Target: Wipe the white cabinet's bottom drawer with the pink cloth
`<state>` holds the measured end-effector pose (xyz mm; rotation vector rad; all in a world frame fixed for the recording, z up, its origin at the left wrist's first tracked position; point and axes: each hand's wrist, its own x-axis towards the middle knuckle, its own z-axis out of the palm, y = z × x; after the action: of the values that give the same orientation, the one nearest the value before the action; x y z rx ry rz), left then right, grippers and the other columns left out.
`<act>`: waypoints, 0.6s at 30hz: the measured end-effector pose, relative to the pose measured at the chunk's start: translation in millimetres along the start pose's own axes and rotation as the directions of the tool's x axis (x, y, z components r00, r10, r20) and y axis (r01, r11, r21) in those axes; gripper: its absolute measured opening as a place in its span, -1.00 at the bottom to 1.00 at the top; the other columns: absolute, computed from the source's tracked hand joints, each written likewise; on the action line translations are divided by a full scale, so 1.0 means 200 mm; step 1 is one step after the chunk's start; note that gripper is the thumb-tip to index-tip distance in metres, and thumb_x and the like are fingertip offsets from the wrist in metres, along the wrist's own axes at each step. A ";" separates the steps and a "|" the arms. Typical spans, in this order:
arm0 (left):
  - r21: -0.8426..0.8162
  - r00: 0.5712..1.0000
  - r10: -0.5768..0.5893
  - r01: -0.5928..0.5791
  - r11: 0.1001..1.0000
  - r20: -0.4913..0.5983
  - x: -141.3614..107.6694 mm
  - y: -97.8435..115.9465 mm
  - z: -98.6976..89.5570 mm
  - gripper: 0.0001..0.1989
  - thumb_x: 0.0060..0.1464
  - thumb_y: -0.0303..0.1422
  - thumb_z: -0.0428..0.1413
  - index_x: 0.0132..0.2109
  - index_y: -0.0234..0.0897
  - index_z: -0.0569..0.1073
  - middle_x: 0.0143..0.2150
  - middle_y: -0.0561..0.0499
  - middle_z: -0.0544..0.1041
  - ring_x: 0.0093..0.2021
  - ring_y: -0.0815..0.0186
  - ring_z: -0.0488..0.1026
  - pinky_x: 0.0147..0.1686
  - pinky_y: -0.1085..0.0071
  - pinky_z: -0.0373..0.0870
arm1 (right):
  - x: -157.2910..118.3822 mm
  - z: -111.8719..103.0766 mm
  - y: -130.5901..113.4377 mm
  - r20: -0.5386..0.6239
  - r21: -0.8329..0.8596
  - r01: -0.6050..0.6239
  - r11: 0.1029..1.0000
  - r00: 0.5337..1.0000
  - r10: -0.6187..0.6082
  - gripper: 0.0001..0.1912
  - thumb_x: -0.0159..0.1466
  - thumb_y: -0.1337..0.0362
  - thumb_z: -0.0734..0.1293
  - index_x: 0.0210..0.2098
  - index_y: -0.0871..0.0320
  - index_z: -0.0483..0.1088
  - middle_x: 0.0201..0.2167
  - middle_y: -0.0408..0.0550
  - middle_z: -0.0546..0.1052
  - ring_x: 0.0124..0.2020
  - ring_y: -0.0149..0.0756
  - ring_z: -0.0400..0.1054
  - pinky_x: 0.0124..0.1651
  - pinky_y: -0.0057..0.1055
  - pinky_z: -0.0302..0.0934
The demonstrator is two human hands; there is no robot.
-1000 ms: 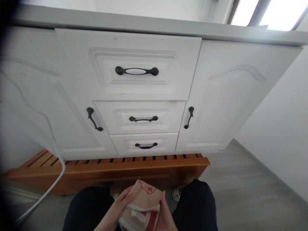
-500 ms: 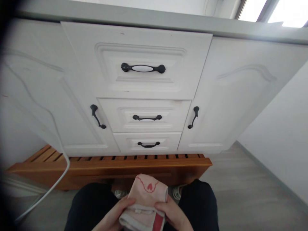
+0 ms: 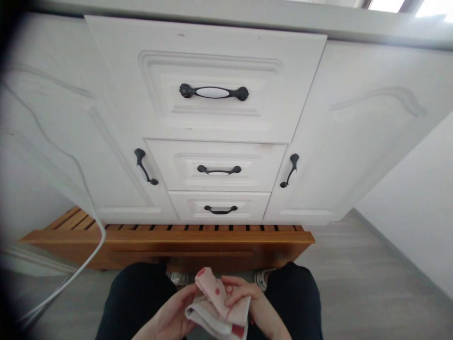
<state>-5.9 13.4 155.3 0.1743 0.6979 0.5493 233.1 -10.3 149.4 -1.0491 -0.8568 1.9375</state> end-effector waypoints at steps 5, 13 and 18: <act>0.055 0.971 -0.136 0.127 0.990 0.198 -0.04 0.03 0.07 -0.36 0.12 0.16 0.02 0.02 -0.32 0.48 -0.15 -0.15 0.60 -0.29 0.26 0.55 -0.28 0.42 0.43 | -0.08 0.08 -0.12 0.227 -0.411 0.121 0.904 0.973 -0.027 -0.82 0.21 0.21 0.36 -0.36 0.01 0.65 0.19 -0.04 0.44 0.21 0.02 0.27 0.30 -0.10 0.02; 0.242 0.994 0.063 -0.040 0.969 -0.088 0.07 -0.02 -0.07 -0.45 -0.16 -0.42 0.30 0.02 -0.17 0.33 -0.11 -0.01 0.54 -0.31 0.33 0.51 -0.37 0.46 0.33 | -0.13 -0.01 -0.21 0.227 -0.607 0.137 0.783 0.974 0.006 -0.64 0.21 0.35 0.21 -0.30 -0.07 0.64 0.23 -0.12 0.41 0.29 -0.04 0.19 0.33 -0.08 -0.10; 0.331 0.891 0.345 -0.243 0.912 -0.296 0.12 -0.03 -0.03 -0.17 -0.22 -0.39 0.29 0.18 -0.03 0.08 -0.02 0.02 0.43 -0.33 0.35 0.49 -0.37 0.42 0.36 | -0.07 -0.05 -0.03 -0.080 -0.669 0.128 0.732 0.967 -0.242 -0.41 0.01 0.45 0.25 0.00 -0.06 0.53 0.31 -0.07 0.30 0.37 -0.03 0.05 0.40 0.01 -0.24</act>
<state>8.3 20.7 134.6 0.4699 1.1107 0.7834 248.9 -18.3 154.8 -1.4325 -1.5543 1.3574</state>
